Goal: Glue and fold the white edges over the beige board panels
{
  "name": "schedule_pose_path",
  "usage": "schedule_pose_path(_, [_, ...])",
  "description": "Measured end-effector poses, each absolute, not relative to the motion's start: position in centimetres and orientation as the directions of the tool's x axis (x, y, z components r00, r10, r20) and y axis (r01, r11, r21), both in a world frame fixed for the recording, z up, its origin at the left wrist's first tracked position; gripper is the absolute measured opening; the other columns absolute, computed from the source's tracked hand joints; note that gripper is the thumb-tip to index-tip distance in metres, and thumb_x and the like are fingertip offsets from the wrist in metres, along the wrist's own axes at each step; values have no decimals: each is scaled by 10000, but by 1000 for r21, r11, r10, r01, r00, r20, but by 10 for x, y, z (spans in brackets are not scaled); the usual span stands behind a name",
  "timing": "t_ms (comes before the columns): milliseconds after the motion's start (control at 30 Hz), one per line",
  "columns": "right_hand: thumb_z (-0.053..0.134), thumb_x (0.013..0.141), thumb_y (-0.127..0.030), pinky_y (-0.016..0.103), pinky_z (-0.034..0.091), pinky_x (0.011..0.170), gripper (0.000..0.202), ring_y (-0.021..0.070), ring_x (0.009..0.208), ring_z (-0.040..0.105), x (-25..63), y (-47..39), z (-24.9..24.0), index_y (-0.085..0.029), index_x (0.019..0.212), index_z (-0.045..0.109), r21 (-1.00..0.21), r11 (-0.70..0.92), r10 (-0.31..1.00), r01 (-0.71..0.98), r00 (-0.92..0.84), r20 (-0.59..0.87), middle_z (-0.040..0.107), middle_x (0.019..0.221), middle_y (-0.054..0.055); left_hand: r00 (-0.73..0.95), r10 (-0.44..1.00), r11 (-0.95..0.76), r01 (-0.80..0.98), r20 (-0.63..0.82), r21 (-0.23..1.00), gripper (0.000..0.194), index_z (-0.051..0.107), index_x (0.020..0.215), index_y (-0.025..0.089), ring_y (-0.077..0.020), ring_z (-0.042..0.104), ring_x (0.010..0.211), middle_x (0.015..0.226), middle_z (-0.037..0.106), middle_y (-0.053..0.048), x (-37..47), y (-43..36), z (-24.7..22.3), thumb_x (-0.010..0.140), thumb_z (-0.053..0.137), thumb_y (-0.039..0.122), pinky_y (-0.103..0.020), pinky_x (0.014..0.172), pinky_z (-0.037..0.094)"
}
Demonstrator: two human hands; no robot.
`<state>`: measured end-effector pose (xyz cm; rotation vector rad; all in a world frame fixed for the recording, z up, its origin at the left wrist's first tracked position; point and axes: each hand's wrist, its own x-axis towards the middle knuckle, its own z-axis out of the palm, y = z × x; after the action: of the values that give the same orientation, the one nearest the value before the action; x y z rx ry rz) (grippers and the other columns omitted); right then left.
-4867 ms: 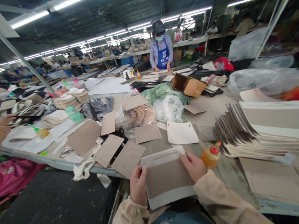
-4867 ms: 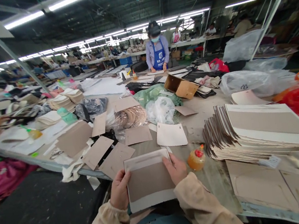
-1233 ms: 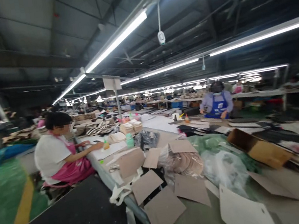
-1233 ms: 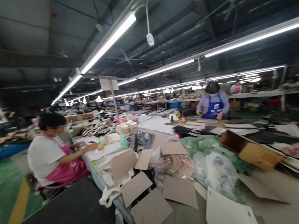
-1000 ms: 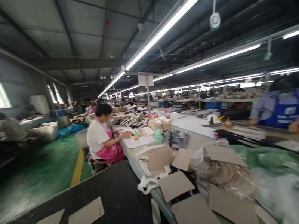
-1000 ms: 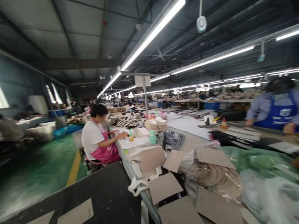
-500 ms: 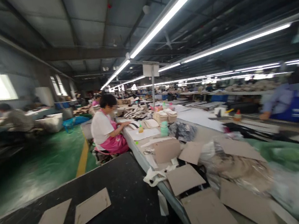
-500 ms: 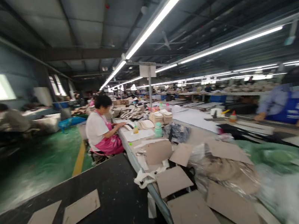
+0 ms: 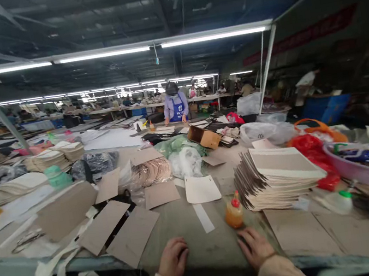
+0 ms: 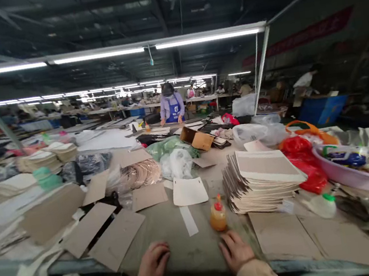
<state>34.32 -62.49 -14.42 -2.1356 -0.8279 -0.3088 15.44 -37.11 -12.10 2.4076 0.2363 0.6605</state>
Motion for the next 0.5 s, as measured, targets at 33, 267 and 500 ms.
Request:
schedule_pose_path(33, [469, 746, -441, 468, 512, 786, 269, 284, 847, 616, 344, -624, -144, -272, 813, 666, -616, -448, 455, 648, 758, 467, 634, 867, 73, 859, 317, -799, 13, 403, 602, 159, 632, 800, 193, -180, 585, 933, 931, 629, -68, 155, -371, -121, 840, 480, 216, -309, 852, 492])
schedule_pose_path(267, [539, 672, -525, 331, 499, 524, 431, 187, 574, 569, 357, -634, -125, -195, 948, 511, -825, -471, 181, 312, 950, 256, 589, 777, 40, 868, 331, -797, 48, 369, 603, 191, 649, 777, 199, -187, 616, 912, 903, 658, -64, 161, -372, -115, 840, 485, 275, -308, 834, 509])
schedule_pose_path(500, [599, 640, -563, 401, 498, 790, 895, 280, 983, 568, 381, -615, -118, -147, 1369, 289, -789, -407, 279, 461, 885, 373, 545, 1110, 143, 864, 387, -754, 96, 321, 650, 154, 658, 734, 188, -183, 607, 902, 877, 652, -68, 154, -388, -100, 780, 517, 231, -314, 840, 489])
